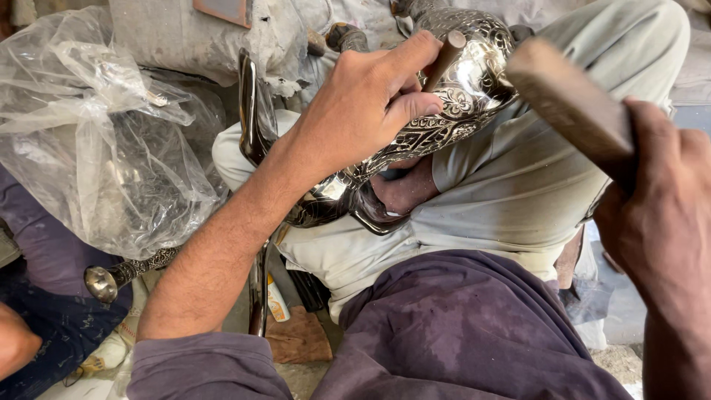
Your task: The person holds a silver-colored metal peacock figurine on their lap and uses a small metal punch and a wooden mallet to engrave decorative patterns into the surface. The person repeatedly taps the punch with the mallet to create fine lines and details on the figurine's body.
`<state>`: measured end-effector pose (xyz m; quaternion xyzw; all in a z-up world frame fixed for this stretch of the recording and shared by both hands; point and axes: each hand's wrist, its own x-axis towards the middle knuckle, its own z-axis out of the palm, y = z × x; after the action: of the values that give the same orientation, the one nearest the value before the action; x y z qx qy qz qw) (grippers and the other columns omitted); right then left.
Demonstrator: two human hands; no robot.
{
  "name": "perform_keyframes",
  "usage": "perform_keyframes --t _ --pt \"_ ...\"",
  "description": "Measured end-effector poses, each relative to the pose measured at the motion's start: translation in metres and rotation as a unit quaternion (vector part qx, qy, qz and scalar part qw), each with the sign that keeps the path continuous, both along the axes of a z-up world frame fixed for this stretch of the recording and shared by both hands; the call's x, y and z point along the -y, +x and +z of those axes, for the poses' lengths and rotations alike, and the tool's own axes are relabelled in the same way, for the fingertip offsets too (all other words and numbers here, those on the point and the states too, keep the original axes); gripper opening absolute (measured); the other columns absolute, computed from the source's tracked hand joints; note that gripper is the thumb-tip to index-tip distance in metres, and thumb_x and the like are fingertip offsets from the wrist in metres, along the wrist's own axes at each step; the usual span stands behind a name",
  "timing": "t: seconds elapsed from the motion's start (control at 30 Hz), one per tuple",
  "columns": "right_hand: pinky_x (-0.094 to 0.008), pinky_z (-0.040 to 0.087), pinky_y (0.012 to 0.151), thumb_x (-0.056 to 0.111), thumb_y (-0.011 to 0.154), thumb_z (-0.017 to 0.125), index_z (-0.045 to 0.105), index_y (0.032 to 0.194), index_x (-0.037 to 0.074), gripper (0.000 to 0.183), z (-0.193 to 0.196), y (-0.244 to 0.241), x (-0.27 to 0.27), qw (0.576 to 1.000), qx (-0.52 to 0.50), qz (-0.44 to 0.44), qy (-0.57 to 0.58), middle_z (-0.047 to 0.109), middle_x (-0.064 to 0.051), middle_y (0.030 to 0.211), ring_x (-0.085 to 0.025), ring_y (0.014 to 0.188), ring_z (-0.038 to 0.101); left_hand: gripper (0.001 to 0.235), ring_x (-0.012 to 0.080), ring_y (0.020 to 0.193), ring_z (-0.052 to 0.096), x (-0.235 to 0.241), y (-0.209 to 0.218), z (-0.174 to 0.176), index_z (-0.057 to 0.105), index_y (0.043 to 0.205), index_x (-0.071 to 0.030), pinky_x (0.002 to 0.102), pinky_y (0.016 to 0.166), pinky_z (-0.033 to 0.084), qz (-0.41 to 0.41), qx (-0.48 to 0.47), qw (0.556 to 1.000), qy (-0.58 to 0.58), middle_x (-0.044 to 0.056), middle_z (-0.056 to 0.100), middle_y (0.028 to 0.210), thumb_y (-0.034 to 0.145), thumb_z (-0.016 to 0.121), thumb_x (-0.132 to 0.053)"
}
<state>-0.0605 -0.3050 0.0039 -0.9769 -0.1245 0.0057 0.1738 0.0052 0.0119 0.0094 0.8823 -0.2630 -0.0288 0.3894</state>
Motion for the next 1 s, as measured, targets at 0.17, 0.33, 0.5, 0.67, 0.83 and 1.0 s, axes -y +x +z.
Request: perform_keyframes --t 0.17,0.33,0.5,0.67,0.83,1.0 --pt "-0.043 0.056 0.079 -0.016 0.088 0.058 0.053 0.143 -0.009 0.056 -0.011 0.014 0.009 0.999 -0.002 0.041 0.009 0.064 -0.031 0.108 -0.037 0.089 0.065 0.037 0.0295 0.084 0.075 0.0 -0.003 -0.01 0.053 0.121 -0.008 0.044 0.067 0.053 -0.006 0.003 1.0 0.011 0.01 0.072 0.09 0.1 0.078 -0.026" --pt "-0.043 0.058 0.087 -0.014 0.091 0.061 0.051 0.142 -0.001 0.053 -0.029 0.017 0.02 0.99 0.033 0.106 0.092 0.064 -0.029 0.114 -0.038 0.098 0.066 0.037 0.0299 0.083 0.074 0.003 -0.005 -0.009 0.052 0.122 -0.009 0.043 0.066 0.055 0.001 0.022 1.0 0.007 0.01 0.071 0.09 0.1 0.078 -0.024" --pt "-0.044 0.059 0.095 -0.012 0.095 0.063 0.049 0.141 0.007 0.052 -0.032 0.024 0.028 0.991 0.057 0.102 0.067 0.064 -0.028 0.12 -0.038 0.108 0.067 0.036 0.0271 0.08 0.075 0.004 -0.003 -0.009 0.052 0.12 -0.009 0.041 0.064 0.055 0.0 0.013 1.0 0.017 0.01 0.071 0.088 0.1 0.078 -0.023" --pt "-0.046 0.059 0.088 -0.016 0.093 0.063 0.051 0.143 0.001 0.054 -0.02 0.031 0.019 0.987 0.05 0.115 0.101 0.065 -0.03 0.121 -0.04 0.105 0.068 0.035 0.0291 0.083 0.075 0.003 -0.004 -0.008 0.051 0.121 -0.009 0.042 0.066 0.056 -0.011 0.017 1.0 0.014 0.011 0.071 0.091 0.101 0.077 -0.021" --pt "-0.045 0.059 0.084 -0.018 0.096 0.062 0.057 0.143 -0.008 0.049 -0.002 0.036 0.011 0.993 0.029 0.078 0.084 0.066 -0.03 0.117 -0.039 0.099 0.069 0.034 0.032 0.08 0.073 0.005 -0.003 -0.004 0.053 0.121 -0.009 0.044 0.064 0.055 -0.006 0.01 1.0 0.028 0.013 0.07 0.088 0.1 0.076 -0.022" --pt "-0.039 0.06 0.09 -0.008 0.101 0.069 0.057 0.129 -0.003 0.03 0.0 0.038 0.006 0.972 -0.039 0.031 0.231 0.067 -0.022 0.113 -0.032 0.102 0.07 0.031 0.0316 0.08 0.074 0.006 -0.002 -0.003 0.053 0.12 -0.008 0.044 0.062 0.055 -0.011 -0.007 0.999 0.03 0.012 0.069 0.087 0.101 0.074 -0.021"
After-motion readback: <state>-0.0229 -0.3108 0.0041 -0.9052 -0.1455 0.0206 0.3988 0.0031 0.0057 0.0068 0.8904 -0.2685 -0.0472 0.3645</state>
